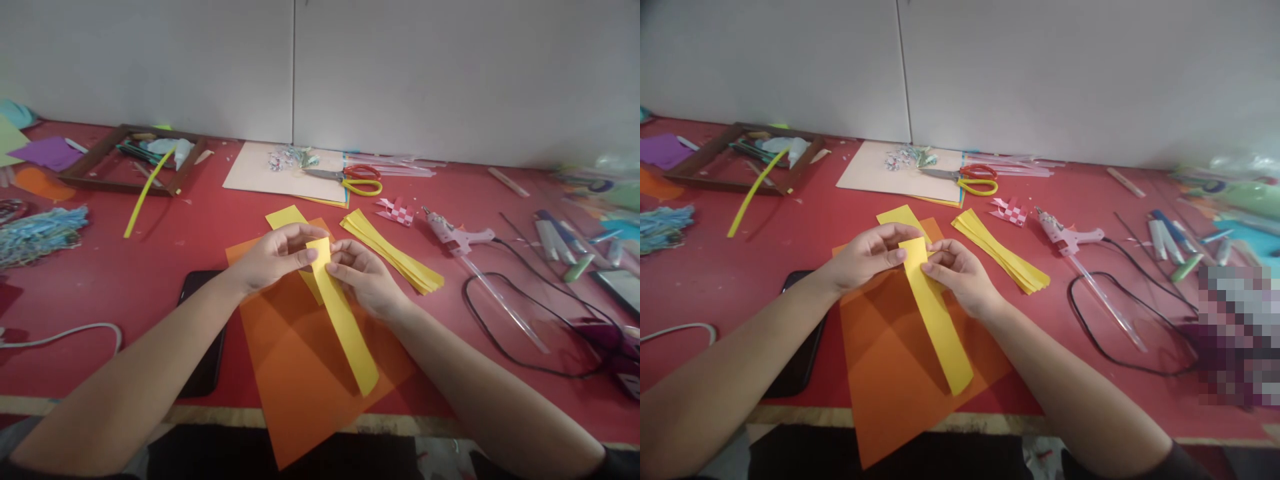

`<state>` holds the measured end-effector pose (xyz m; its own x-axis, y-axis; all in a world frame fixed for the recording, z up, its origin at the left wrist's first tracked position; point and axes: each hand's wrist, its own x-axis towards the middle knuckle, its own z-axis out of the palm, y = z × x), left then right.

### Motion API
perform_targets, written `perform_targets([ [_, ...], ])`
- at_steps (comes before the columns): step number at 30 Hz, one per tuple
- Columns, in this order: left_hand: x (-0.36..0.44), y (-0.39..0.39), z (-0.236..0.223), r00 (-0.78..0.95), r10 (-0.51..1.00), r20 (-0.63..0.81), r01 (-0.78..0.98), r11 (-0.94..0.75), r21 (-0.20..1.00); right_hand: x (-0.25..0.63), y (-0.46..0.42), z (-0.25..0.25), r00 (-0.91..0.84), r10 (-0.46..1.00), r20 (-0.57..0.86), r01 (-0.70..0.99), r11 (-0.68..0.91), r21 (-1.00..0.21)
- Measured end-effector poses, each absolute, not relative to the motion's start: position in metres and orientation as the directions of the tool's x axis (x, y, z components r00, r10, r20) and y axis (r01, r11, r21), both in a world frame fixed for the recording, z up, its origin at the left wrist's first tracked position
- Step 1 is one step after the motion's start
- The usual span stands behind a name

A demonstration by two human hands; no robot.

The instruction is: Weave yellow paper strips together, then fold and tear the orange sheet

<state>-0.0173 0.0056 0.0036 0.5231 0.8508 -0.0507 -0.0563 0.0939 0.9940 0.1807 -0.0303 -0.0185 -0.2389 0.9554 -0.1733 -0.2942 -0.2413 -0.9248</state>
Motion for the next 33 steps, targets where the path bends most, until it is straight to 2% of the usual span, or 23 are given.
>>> perform_targets([
  [9, -0.0161, 0.0068, 0.0005, 0.538, 0.842, -0.041, -0.069, 0.092, 0.993, 0.1814, -0.0299, -0.0165, -0.233, 0.952, -0.198, -0.216, -0.249, -0.944],
  [19, -0.0145, 0.0061, 0.0055, 0.506, 0.862, -0.020, 0.071, -0.019, 0.997, 0.1828, -0.0301, -0.0185, -0.177, 0.963, -0.204, -0.258, -0.245, -0.935],
  [23, -0.0163, 0.0048, 0.0029, 0.545, 0.827, -0.139, 0.111, 0.094, 0.989, 0.1869, -0.0284, -0.0157, -0.282, 0.934, -0.221, -0.322, -0.309, -0.895],
  [27, -0.0169, 0.0029, 0.0022, 0.590, 0.774, -0.229, 0.227, 0.113, 0.967, 0.1889, -0.0279, -0.0166, -0.397, 0.889, -0.229, -0.245, -0.343, -0.907],
  [33, -0.0138, 0.0031, 0.0034, 0.555, 0.783, -0.282, 0.098, 0.275, 0.956, 0.1830, -0.0299, -0.0192, -0.253, 0.941, -0.224, -0.244, -0.286, -0.927],
])
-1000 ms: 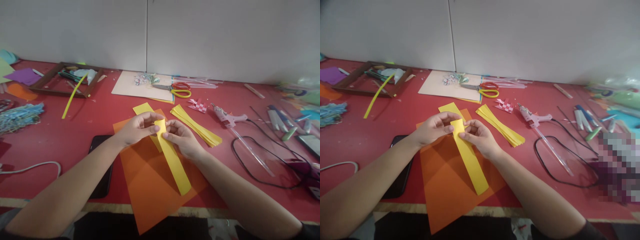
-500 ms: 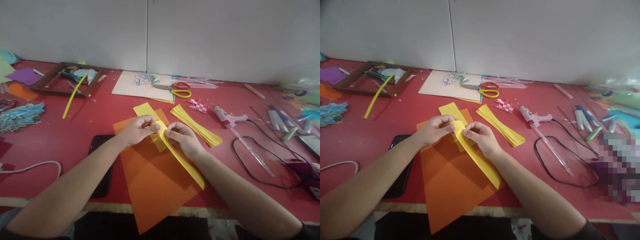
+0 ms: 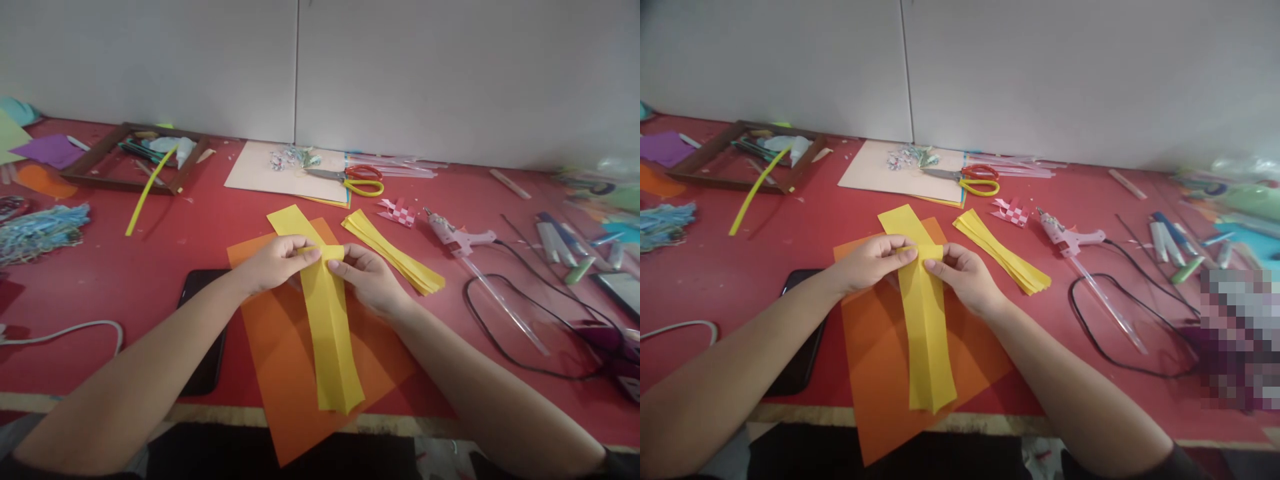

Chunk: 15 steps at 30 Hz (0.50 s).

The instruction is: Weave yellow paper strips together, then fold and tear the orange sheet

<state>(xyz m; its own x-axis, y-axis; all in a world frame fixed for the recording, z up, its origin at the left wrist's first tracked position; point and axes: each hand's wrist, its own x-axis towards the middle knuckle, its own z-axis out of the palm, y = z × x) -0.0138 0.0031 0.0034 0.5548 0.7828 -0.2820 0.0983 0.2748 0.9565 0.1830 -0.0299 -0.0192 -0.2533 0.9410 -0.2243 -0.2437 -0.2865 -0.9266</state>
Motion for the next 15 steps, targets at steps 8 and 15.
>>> perform_targets([
  [8, -0.0136, 0.0029, 0.0021, 0.575, 0.770, -0.278, 0.113, 0.262, 0.959, 0.1846, -0.0272, -0.0229, -0.098, 0.975, -0.201, -0.155, -0.215, -0.964],
  [15, -0.0144, 0.0007, 0.0060, 0.609, 0.737, -0.294, 0.280, 0.147, 0.949, 0.1842, -0.0278, -0.0242, -0.139, 0.979, -0.152, -0.104, -0.167, -0.980],
])
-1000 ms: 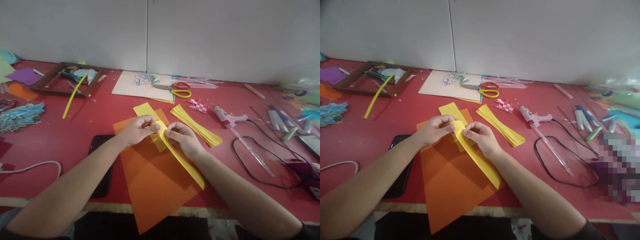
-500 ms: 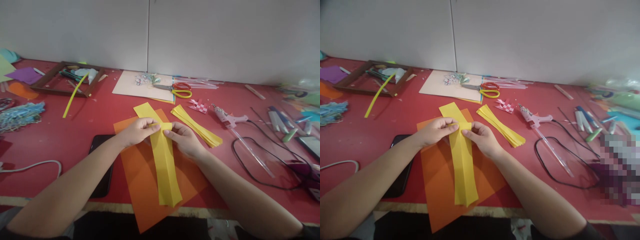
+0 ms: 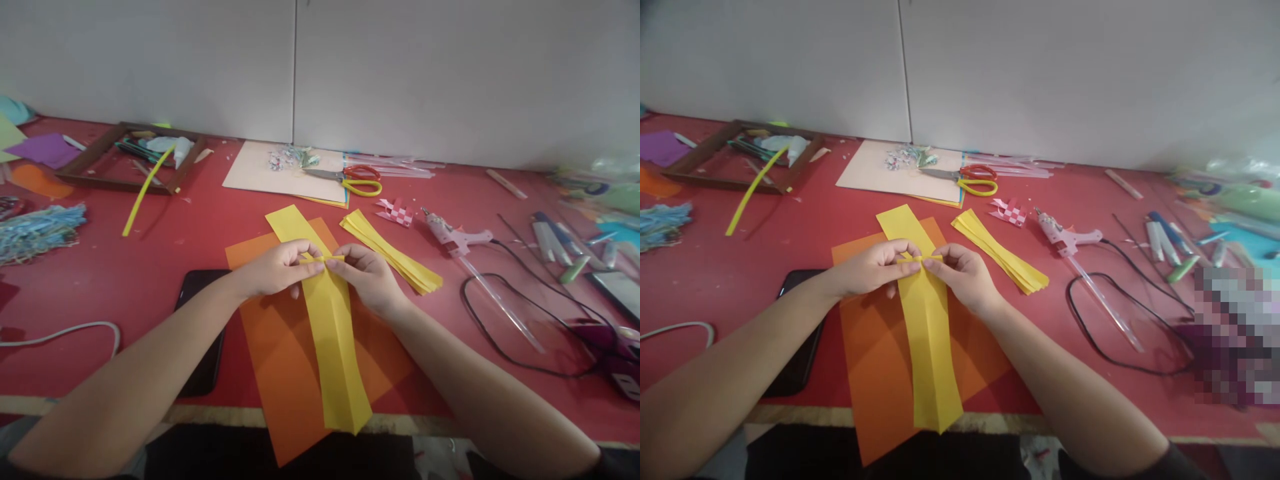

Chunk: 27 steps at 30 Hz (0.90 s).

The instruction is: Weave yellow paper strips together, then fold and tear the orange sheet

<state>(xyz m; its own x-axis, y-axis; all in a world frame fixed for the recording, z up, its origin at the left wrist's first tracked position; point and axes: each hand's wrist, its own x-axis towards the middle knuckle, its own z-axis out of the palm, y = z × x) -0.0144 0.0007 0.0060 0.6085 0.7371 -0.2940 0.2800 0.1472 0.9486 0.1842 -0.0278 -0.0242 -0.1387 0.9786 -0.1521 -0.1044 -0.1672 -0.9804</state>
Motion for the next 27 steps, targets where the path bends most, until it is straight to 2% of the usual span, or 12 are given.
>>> perform_targets([
  [5, -0.016, 0.000, 0.004, 0.540, 0.786, -0.302, 0.368, 0.102, 0.924, 0.185, -0.029, -0.027, -0.111, 0.992, -0.056, 0.012, -0.055, -0.998],
  [12, -0.015, 0.003, 0.005, 0.588, 0.796, -0.142, 0.269, -0.027, 0.963, 0.183, -0.032, -0.020, -0.166, 0.984, -0.063, 0.017, -0.061, -0.998],
  [19, -0.015, 0.004, 0.004, 0.594, 0.793, -0.133, 0.253, -0.027, 0.967, 0.182, -0.034, -0.019, -0.179, 0.983, -0.036, 0.018, -0.033, -0.999],
  [27, -0.014, 0.006, 0.001, 0.588, 0.805, -0.074, 0.215, -0.067, 0.974, 0.180, -0.038, -0.016, -0.110, 0.994, 0.017, 0.108, 0.029, -0.994],
])
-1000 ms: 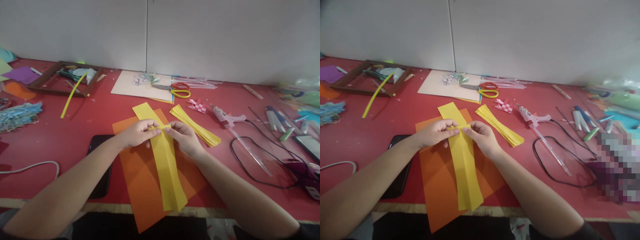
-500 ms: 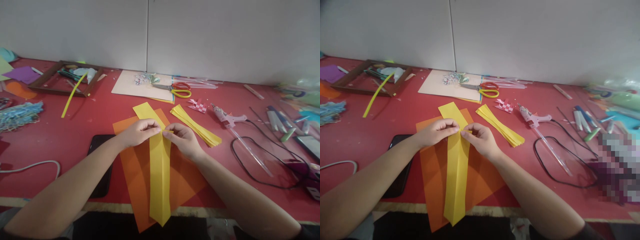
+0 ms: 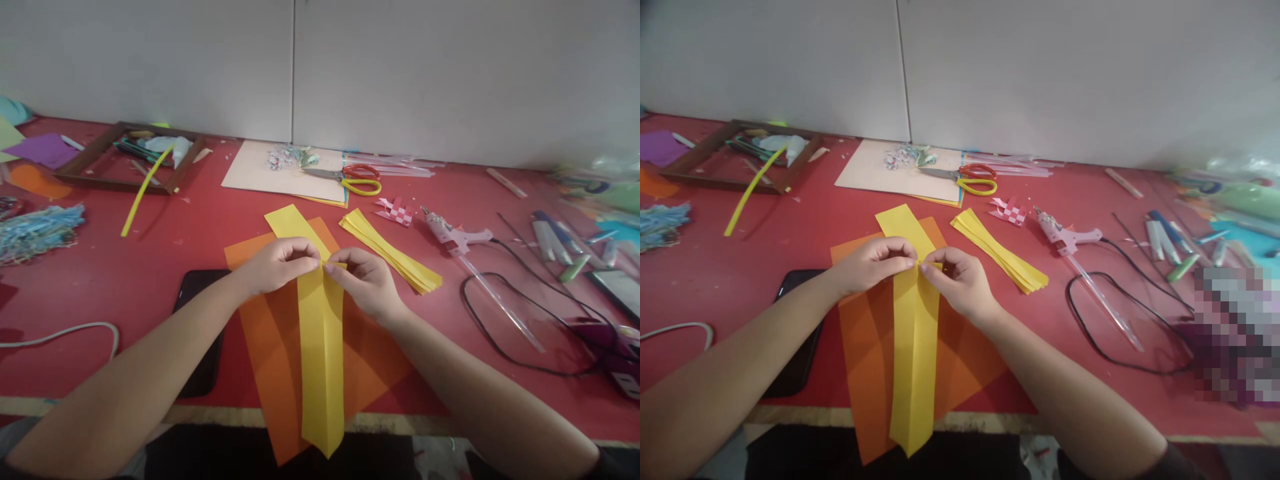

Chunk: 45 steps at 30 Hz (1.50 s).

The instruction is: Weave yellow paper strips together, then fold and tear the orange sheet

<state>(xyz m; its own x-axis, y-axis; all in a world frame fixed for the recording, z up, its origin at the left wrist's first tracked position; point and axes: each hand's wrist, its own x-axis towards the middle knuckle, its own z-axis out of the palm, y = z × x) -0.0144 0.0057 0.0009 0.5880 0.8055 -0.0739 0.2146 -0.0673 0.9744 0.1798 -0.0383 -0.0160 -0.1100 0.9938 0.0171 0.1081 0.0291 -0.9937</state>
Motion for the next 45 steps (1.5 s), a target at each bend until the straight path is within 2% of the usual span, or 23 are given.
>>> perform_targets([
  [4, -0.0136, 0.0054, 0.0004, 0.578, 0.815, -0.045, 0.179, -0.073, 0.981, 0.1789, -0.0396, -0.0149, -0.054, 0.998, 0.045, 0.151, 0.053, -0.987],
  [12, -0.0127, 0.0036, 0.0032, 0.566, 0.823, -0.054, 0.130, -0.024, 0.991, 0.1772, -0.0391, -0.0155, -0.060, 0.997, 0.044, 0.010, 0.044, -0.999],
  [23, -0.0116, 0.0032, 0.0037, 0.548, 0.832, -0.082, 0.142, 0.003, 0.990, 0.1766, -0.0391, -0.0160, -0.027, 0.998, 0.051, 0.042, 0.052, -0.998],
  [31, -0.0135, 0.0038, 0.0045, 0.512, 0.852, -0.107, 0.158, 0.030, 0.987, 0.1783, -0.0394, -0.0154, -0.090, 0.994, -0.067, -0.047, -0.071, -0.996],
  [45, -0.0127, 0.0049, 0.0044, 0.442, 0.895, -0.066, 0.163, -0.007, 0.987, 0.1790, -0.0389, -0.0170, -0.002, 0.998, 0.056, 0.019, 0.057, -0.998],
])
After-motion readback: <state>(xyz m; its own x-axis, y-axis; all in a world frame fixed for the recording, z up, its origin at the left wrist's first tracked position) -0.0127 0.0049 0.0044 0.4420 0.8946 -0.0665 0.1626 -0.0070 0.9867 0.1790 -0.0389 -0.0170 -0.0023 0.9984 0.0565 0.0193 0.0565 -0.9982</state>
